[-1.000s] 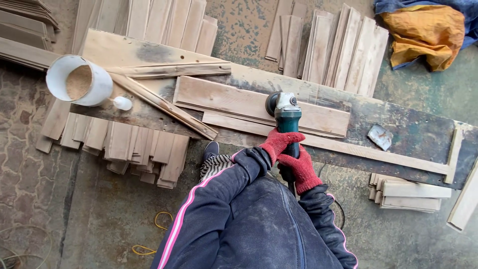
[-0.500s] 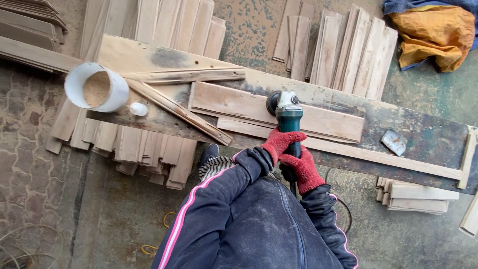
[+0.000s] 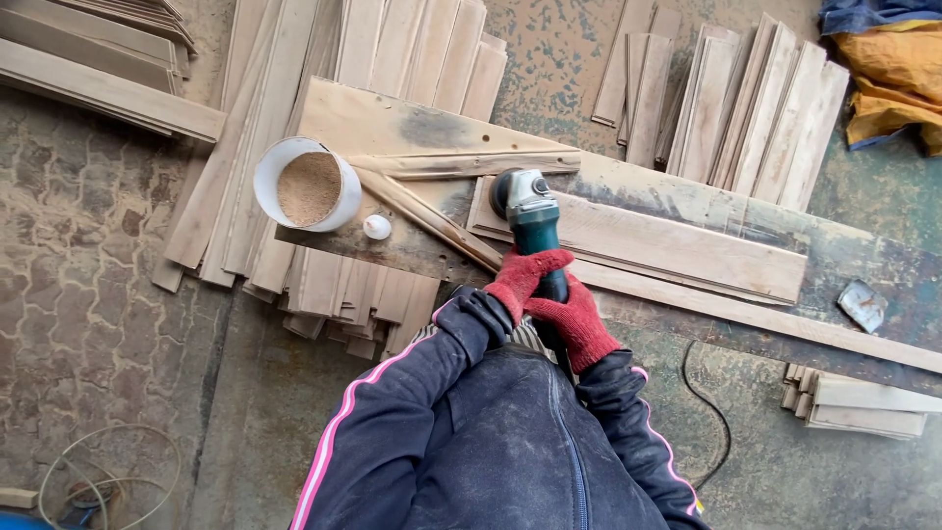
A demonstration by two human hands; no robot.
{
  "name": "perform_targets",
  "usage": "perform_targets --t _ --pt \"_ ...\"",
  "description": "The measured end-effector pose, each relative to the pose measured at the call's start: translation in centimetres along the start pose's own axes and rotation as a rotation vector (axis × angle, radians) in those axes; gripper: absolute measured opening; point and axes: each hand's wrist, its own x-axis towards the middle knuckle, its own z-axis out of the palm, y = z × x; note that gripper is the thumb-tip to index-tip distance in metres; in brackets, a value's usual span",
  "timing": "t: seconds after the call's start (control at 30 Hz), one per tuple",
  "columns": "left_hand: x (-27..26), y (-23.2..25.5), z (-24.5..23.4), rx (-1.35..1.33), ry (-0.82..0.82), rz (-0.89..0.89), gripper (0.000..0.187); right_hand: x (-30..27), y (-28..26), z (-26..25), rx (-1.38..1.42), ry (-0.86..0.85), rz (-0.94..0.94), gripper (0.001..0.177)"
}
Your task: The recorder is sanding wooden planks on a workbench using a power angle grinder.
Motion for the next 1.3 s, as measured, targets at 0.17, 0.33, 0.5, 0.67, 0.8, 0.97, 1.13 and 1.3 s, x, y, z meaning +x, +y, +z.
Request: perform_targets --t 0.17,0.33,0.5,0.67,0.8,0.97,1.13,1.3 --pt "1.1 0.0 -2.6 0.013 -0.015 0.009 0.061 -1.8 -2.5 1.8 0.006 -0.037 0.027 0.065" --pt "0.4 -1.6 -0.1 0.038 -0.026 -0.017 0.063 -1.6 -0.1 -0.6 -0.029 -0.003 0.076 0.064" --pt "-2.0 -3.2 3.5 -0.023 -0.100 -0.044 0.066 -0.9 4.0 -3.5 0.173 0.105 0.094 0.058" --pt "0.2 -5.1 5.0 0.048 -0.150 -0.042 0.068 0.6 7.3 -5.8 0.205 0.137 0.088 0.056" --pt "1.1 -5.5 4.2 -0.035 -0.115 -0.012 0.063 0.1 5.1 -5.1 0.240 0.094 0.053 0.056" --pt "0.5 -4.2 3.6 0.032 -0.047 -0.001 0.067 0.1 3.4 -5.1 0.209 0.014 0.015 0.054" --pt "2.1 -6.9 6.3 0.040 -0.093 -0.003 0.062 0.0 5.2 -7.7 0.263 0.055 0.032 0.050" --pt "3.5 -9.8 11.0 0.111 -0.221 -0.071 0.064 0.1 8.4 -10.9 0.338 0.262 0.066 0.056"
